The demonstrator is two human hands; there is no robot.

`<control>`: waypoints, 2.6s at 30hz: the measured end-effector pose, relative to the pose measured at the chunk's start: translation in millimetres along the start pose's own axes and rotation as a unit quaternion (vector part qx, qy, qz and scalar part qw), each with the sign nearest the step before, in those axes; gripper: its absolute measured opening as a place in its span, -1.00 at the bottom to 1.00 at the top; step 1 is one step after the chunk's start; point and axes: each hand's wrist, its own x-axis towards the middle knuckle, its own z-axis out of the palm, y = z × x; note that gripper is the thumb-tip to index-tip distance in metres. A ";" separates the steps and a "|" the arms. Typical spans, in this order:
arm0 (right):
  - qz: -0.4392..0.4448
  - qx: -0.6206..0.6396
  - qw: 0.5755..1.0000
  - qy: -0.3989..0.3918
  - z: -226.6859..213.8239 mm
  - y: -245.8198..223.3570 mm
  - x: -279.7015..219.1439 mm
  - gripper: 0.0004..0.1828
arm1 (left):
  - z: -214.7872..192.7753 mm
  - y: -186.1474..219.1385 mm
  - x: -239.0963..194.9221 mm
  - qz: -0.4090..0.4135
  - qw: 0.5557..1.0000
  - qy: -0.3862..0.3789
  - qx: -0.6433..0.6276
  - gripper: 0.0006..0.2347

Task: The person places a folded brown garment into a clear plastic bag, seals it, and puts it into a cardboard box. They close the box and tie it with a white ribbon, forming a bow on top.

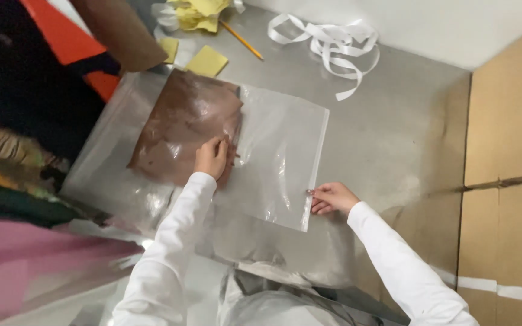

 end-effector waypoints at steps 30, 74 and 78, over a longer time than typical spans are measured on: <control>-0.219 -0.233 0.946 0.050 71.5 -217.7 161.3 -0.46 | 18.9 -80.4 -150.6 -0.277 0.765 0.069 -0.577 -0.55; -0.455 -0.098 0.871 0.158 70.7 -245.0 92.5 -0.80 | -181.9 -48.0 137.5 0.060 0.916 0.327 -0.223 -0.61; -0.353 -0.087 0.925 0.113 122.5 -147.5 117.3 -0.79 | -169.8 -155.9 145.1 -0.052 0.869 0.307 -0.385 -0.63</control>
